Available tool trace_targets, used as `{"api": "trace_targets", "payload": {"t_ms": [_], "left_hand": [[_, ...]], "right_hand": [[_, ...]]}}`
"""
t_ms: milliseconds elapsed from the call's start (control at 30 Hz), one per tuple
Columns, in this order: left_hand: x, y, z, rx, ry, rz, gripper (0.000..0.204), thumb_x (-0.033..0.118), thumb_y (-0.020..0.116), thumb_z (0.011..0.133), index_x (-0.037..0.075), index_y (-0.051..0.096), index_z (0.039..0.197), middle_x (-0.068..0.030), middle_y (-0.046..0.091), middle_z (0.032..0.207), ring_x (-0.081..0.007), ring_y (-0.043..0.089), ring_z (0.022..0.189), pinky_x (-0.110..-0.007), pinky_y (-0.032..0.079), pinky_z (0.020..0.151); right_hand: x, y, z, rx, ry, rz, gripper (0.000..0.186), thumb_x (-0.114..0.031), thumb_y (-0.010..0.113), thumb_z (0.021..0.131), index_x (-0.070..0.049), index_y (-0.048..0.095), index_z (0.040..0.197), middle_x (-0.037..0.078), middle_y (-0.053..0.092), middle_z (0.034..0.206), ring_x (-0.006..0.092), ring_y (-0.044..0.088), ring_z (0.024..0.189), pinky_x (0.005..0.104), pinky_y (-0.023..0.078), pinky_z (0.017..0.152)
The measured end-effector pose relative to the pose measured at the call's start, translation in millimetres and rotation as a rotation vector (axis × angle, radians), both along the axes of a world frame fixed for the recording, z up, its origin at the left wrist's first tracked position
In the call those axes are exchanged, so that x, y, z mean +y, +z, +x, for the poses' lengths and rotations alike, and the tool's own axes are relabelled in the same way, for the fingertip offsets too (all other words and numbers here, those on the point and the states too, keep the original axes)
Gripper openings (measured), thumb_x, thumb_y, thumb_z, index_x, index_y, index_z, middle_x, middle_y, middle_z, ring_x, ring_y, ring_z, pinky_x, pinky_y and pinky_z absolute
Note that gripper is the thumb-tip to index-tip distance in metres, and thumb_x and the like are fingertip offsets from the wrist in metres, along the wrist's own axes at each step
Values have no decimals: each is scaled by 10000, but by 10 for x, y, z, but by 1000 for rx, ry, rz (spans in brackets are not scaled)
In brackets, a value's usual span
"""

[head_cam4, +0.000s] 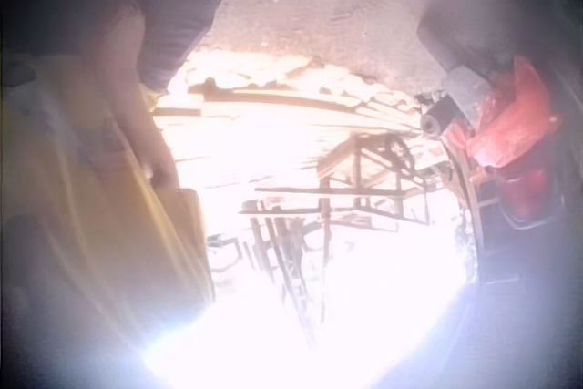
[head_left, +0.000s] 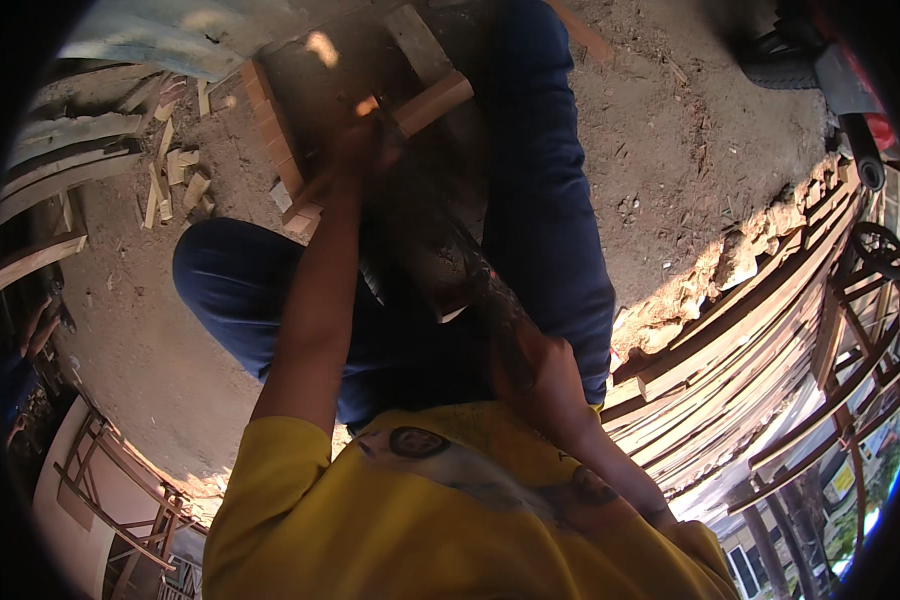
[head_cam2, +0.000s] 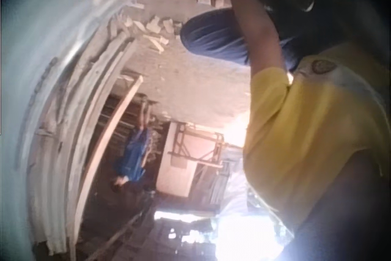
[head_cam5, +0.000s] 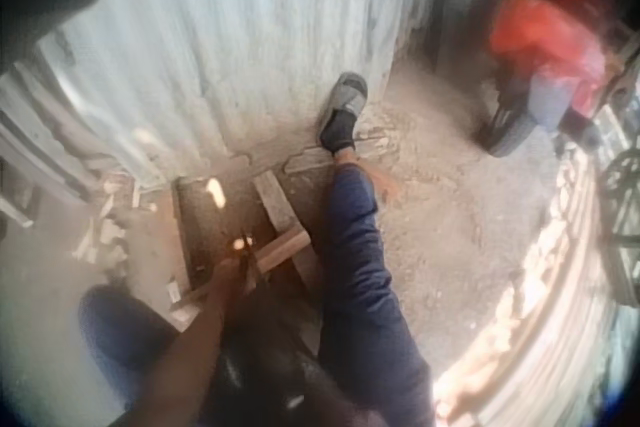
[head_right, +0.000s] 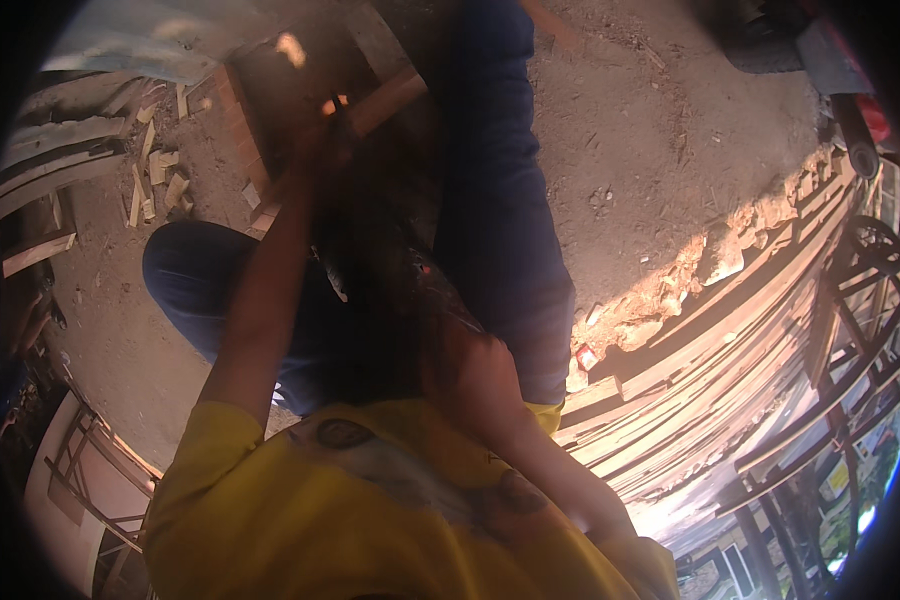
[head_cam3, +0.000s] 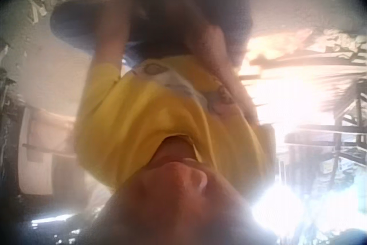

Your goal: The person sits on the ground and uses a hand saw to cut a small wooden block held between their legs. The person repeatedly saws through the wood, producing sawdust, and continues the cutting motion throughout the clip.

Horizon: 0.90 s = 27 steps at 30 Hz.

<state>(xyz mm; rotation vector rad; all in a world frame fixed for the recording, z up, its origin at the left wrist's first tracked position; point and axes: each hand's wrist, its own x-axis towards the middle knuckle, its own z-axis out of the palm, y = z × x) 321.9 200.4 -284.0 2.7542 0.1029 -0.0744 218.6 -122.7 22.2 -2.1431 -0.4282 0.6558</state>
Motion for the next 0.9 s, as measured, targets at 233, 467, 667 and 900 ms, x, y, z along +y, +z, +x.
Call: {"api": "trace_targets", "payload": {"t_ms": [233,467,667,900], "left_hand": [[-13,271,-86,-93,151,-29,419,300,702,769,57,559,1079,-161,674,891,-371,679,815,-454,554,680],[-107,154,-86,-71,239,-237,267,231,634,834,44,591,1021,-171,680,908,-361,682,822,-458,555,691],[-76,291,10,102,166,-61,404,253,691,791,33,550,1100,-180,677,944,-355,674,880,-450,549,716],[489,-534,-256,-154,-12,1,406,235,620,833,108,528,1208,-175,664,960,-363,658,875,-473,528,745]], "right_hand": [[79,69,17,10,62,-80,159,-58,616,822,-3,585,967,210,607,683,410,633,667,435,492,524],[278,-140,147,41,25,-81,203,-148,608,844,-32,605,1010,218,640,779,432,624,701,498,526,598],[-59,110,-173,-39,-9,-39,132,-46,615,833,-5,578,952,222,592,651,418,620,655,444,480,509],[147,205,42,93,29,-90,145,-45,609,819,2,589,954,228,617,692,432,622,695,432,495,533]]}}
